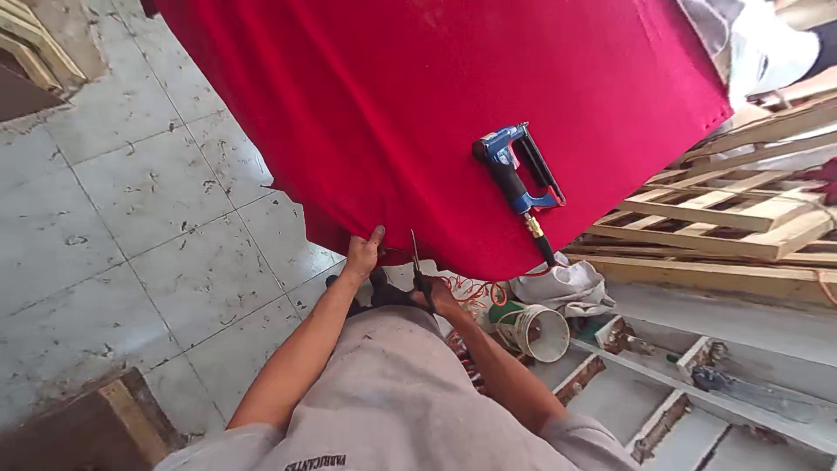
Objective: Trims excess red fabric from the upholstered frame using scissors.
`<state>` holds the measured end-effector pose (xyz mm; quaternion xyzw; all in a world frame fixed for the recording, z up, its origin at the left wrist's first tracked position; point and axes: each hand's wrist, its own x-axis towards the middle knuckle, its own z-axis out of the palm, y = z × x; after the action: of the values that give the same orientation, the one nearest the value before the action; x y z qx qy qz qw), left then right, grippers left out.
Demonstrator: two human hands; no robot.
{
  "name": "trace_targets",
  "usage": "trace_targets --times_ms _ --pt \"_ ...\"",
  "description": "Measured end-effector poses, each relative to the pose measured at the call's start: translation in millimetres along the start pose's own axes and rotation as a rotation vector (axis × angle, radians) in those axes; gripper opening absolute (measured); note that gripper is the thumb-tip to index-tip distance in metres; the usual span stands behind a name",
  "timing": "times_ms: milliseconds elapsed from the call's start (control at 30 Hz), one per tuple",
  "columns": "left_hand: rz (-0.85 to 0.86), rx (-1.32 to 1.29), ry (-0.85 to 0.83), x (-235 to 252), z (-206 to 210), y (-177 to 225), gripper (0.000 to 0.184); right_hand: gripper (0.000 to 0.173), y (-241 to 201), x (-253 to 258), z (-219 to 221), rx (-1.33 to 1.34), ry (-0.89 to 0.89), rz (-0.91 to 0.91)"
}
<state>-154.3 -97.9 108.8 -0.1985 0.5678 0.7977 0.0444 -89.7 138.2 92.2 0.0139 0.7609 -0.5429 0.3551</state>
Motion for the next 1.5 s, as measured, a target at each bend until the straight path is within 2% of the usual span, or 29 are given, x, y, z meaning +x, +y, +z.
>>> trace_targets --times_ms 133,267,433,600,800,900,1000,1200,1400,1500 --pt "-0.012 -0.1 -0.024 -1.8 -4.5 -0.6 0.021 0.051 6.2 -4.0 9.7 -0.035 0.119 -0.05" --pt "-0.003 -0.076 -0.064 -7.3 -10.6 4.6 0.013 0.051 -0.3 -12.1 12.0 0.031 0.088 -0.027" --pt "0.103 0.032 -0.119 -15.0 -17.4 12.6 0.01 0.06 -41.4 -13.0 -0.6 0.004 0.043 0.052" --pt "0.14 0.053 -0.095 -21.4 -20.5 14.1 0.014 0.044 -71.6 -28.1 -4.6 0.042 0.014 0.085" --pt "0.158 0.155 -0.106 -23.1 -28.3 15.7 0.021 0.043 -125.2 -21.4 -19.4 0.058 -0.06 0.19" --pt "0.151 0.184 -0.114 -21.2 -41.1 14.5 0.024 0.039 -151.5 -17.1 -22.0 -0.021 -0.077 0.219" --pt "0.155 0.197 -0.151 -20.6 -58.4 15.2 0.027 0.039 -174.7 -12.1 -39.2 -0.223 -0.127 0.264" --pt "0.025 0.045 -0.215 -24.6 -50.1 25.2 0.025 0.037 -228.6 21.2 -97.0 -0.477 -0.274 0.32" --pt "0.049 0.119 -0.226 -29.2 -53.4 28.5 0.03 0.037 -244.9 57.9 -117.4 -0.648 -0.417 0.301" --pt "0.067 0.197 -0.199 -34.4 -50.6 40.5 0.032 0.04 -241.6 60.8 -121.7 -0.55 -0.49 0.312"
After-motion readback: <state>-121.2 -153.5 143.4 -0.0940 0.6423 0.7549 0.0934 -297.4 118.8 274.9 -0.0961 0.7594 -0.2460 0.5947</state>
